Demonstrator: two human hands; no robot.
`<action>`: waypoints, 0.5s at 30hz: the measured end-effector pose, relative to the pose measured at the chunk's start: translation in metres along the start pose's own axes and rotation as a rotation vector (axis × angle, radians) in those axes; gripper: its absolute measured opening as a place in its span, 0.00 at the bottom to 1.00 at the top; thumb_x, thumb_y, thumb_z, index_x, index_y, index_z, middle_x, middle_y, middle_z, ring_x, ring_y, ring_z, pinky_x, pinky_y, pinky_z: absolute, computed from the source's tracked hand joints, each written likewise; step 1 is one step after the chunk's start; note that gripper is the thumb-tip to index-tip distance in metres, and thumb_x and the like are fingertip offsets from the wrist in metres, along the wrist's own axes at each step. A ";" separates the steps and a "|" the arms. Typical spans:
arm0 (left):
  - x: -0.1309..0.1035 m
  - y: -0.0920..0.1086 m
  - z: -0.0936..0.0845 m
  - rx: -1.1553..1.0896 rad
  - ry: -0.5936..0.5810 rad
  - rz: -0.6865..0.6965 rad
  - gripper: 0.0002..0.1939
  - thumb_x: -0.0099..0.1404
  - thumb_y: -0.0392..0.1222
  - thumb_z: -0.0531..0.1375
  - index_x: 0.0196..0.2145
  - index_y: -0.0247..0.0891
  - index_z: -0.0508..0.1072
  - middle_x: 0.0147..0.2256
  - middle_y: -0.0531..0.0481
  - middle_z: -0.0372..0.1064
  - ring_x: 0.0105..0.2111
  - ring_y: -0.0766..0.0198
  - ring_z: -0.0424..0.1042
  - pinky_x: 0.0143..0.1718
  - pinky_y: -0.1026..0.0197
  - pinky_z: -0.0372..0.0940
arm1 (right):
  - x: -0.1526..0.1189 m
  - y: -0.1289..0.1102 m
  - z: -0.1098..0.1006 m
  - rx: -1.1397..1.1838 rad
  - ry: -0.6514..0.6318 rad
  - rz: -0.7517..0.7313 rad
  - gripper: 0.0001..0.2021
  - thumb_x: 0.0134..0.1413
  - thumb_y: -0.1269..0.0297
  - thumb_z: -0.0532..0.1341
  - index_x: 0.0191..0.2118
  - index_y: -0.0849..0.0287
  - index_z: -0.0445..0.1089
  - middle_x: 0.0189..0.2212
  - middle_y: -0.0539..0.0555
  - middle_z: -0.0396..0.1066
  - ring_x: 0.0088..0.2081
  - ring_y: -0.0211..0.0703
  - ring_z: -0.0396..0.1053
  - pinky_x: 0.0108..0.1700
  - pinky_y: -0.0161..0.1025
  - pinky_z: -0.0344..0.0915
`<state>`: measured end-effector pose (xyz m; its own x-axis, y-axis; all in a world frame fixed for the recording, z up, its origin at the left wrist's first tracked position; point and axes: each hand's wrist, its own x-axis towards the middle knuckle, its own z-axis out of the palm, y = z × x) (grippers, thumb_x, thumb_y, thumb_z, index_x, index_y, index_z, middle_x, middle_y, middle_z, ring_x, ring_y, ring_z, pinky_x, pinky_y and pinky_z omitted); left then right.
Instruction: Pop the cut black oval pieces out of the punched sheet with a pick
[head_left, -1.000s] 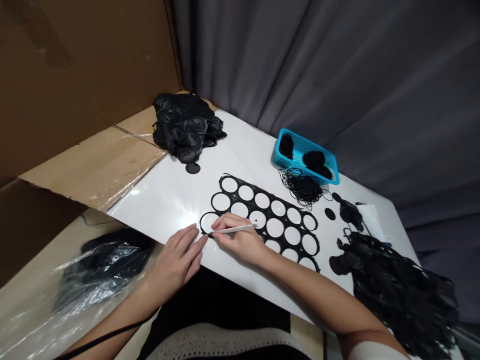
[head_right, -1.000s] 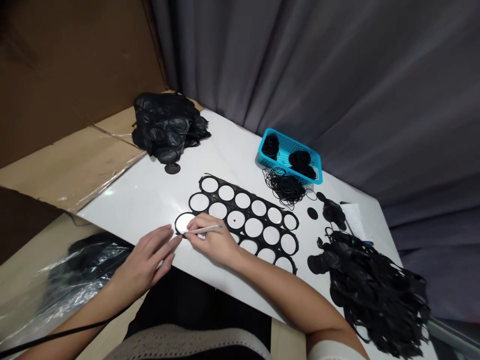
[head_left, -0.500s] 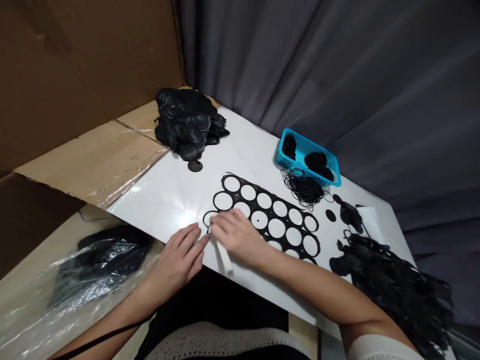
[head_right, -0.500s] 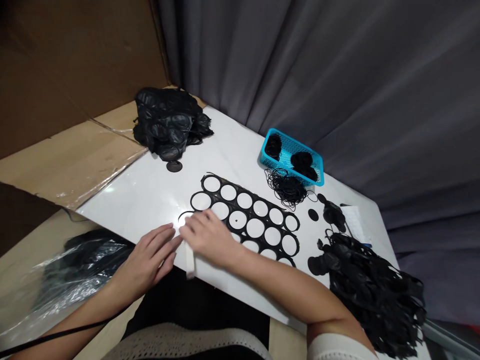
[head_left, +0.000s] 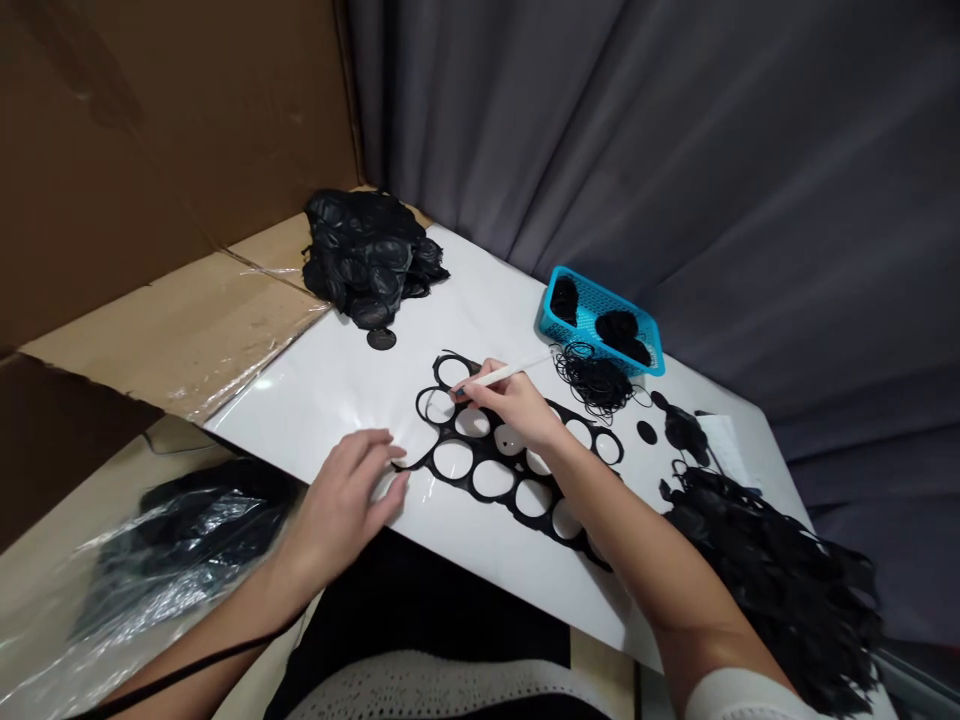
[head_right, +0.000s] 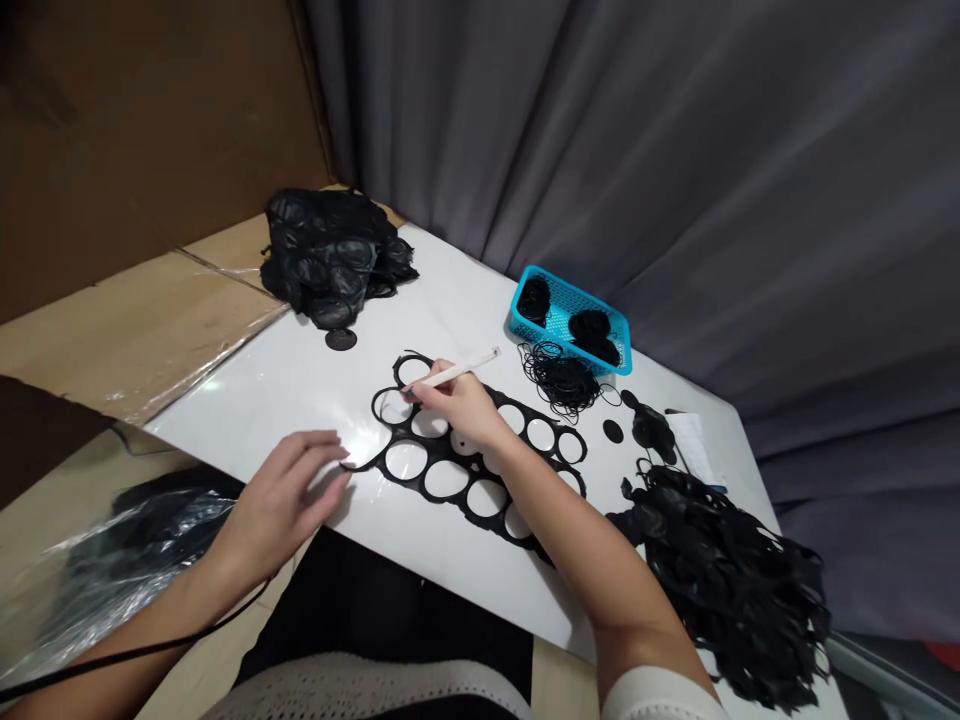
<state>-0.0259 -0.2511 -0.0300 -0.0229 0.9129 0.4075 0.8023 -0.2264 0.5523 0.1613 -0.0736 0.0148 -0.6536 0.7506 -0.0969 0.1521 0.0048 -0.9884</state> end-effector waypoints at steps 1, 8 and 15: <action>0.012 0.002 -0.001 -0.049 0.001 -0.049 0.12 0.71 0.42 0.56 0.51 0.40 0.68 0.48 0.43 0.67 0.50 0.54 0.69 0.49 0.50 0.69 | -0.003 -0.004 0.005 0.052 -0.045 0.013 0.13 0.56 0.55 0.64 0.30 0.55 0.62 0.37 0.53 0.78 0.42 0.44 0.76 0.38 0.38 0.69; 0.070 -0.003 -0.001 -0.386 -0.158 -0.189 0.18 0.68 0.44 0.57 0.54 0.40 0.68 0.36 0.52 0.72 0.36 0.62 0.73 0.39 0.59 0.66 | -0.007 -0.004 0.032 -0.018 0.025 -0.105 0.09 0.58 0.56 0.63 0.34 0.56 0.68 0.36 0.52 0.76 0.37 0.42 0.75 0.40 0.39 0.71; 0.067 -0.016 -0.007 -0.016 -0.319 -0.025 0.12 0.66 0.50 0.58 0.38 0.40 0.76 0.23 0.56 0.66 0.26 0.63 0.66 0.42 0.54 0.58 | -0.014 0.045 0.056 0.061 0.281 -0.042 0.09 0.62 0.56 0.60 0.36 0.55 0.65 0.34 0.53 0.74 0.37 0.44 0.76 0.42 0.42 0.74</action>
<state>-0.0439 -0.1886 -0.0064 0.1480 0.9781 0.1464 0.7941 -0.2058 0.5720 0.1355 -0.1205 -0.0349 -0.4261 0.9042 -0.0284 0.0788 0.0058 -0.9969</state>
